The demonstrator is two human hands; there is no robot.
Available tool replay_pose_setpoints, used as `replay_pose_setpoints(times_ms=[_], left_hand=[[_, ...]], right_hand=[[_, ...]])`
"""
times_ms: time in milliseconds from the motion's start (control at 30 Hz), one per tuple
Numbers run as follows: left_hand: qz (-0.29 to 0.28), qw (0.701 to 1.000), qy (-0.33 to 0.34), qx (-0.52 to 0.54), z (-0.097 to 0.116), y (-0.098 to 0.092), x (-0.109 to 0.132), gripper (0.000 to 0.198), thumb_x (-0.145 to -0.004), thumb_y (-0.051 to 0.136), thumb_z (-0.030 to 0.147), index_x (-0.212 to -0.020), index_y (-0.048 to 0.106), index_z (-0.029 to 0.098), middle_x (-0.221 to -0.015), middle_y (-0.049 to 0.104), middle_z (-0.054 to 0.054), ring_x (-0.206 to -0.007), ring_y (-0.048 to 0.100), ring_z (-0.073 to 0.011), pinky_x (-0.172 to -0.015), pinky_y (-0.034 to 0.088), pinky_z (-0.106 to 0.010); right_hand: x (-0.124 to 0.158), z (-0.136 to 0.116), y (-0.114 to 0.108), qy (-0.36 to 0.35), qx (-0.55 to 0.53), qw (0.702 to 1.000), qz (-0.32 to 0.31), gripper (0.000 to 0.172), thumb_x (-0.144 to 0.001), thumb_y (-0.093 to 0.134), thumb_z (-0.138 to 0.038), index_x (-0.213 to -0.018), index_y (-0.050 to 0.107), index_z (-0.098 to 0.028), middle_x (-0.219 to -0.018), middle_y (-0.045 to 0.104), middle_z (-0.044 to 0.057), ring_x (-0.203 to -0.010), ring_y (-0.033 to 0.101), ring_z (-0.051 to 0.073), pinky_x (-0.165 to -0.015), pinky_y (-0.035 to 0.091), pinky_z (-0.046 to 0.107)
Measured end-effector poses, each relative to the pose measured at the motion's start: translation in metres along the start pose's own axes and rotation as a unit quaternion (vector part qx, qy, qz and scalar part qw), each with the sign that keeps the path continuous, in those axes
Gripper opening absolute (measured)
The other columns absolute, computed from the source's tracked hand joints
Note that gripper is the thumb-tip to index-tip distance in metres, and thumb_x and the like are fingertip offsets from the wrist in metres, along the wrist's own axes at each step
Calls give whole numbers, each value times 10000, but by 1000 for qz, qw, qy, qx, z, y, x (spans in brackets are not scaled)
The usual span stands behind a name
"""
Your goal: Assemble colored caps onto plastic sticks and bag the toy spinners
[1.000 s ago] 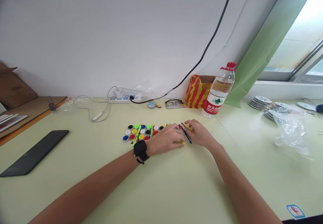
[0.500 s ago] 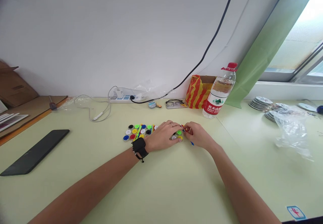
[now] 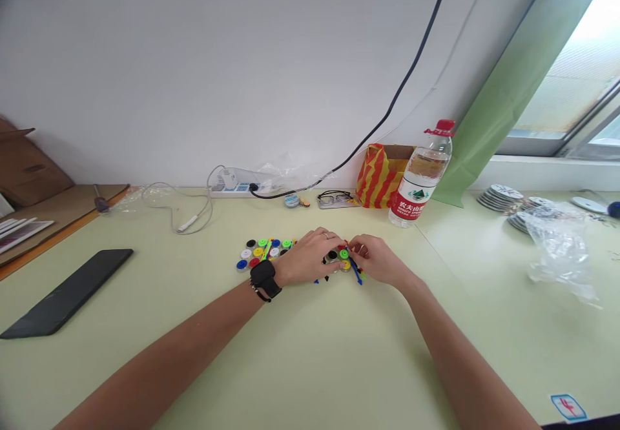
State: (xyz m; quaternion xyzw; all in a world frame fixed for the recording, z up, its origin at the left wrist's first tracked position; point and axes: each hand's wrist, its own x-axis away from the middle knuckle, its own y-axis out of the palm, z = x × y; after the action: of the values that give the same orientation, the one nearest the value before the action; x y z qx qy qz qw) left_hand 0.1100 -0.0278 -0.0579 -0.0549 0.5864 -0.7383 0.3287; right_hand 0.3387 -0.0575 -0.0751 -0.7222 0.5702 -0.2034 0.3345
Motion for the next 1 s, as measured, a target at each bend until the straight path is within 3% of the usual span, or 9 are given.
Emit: replay_pose_setpoints(times_ms=[167,367,467,700,833,1000], left_hand=[[-9,1000,-10,-14,-5,-6,-1,244,-961,633,406,-1102,688,214,-1065,728,-85,-1087,608,-298,-915,481,-413],[-9,999,-3,-34,-10,-7,-1,201,-952,639,392,-1019,715,218,-1011,748,-61,-1040,622,-286,-882,476,-407],[-10,999,-1,-43,-9,-5,-1,202,-955,632,397,-1010,720,224,-1004,746,-58,-1037,624,-282,-878,472,-401],[-15,999,-1,-45,-11,-11,-1,260,-943,639,452,-1045,724,229,-1041,746,-57,-1046,623,-281,-906,463,-405],[-38,998,2,-47,-13,-16,0,381,-861,713,550,-1076,723,235,-1039,751,-59,-1042,629,-299,-905,461,-417],[-47,998,2,-44,-13,-16,0,363,-858,723,539,-1063,728,239,-1018,754,-52,-1038,637,-294,-891,460,-405]], right_hand=[[0,-3,-1,-59,29,997,28,186,-931,582,-332,-1035,711,-246,-954,707,73,-751,658,216,-657,548,359],[-2,-3,5,-135,89,986,35,244,-956,576,-281,-1128,748,-304,-1120,715,78,-1046,654,281,-889,549,439],[-2,2,7,-139,106,984,43,251,-960,575,-264,-1141,747,-294,-1111,720,78,-1050,655,283,-934,538,462],[-1,-4,8,-133,106,985,30,216,-950,594,-267,-1124,722,-263,-1060,732,75,-980,656,271,-868,547,437],[0,-7,8,-130,104,986,30,215,-954,585,-272,-1127,714,-264,-1087,735,73,-1011,657,270,-894,541,431],[2,-7,1,-136,91,986,22,248,-967,576,-311,-1177,700,-268,-1162,746,67,-1082,665,276,-979,527,443]])
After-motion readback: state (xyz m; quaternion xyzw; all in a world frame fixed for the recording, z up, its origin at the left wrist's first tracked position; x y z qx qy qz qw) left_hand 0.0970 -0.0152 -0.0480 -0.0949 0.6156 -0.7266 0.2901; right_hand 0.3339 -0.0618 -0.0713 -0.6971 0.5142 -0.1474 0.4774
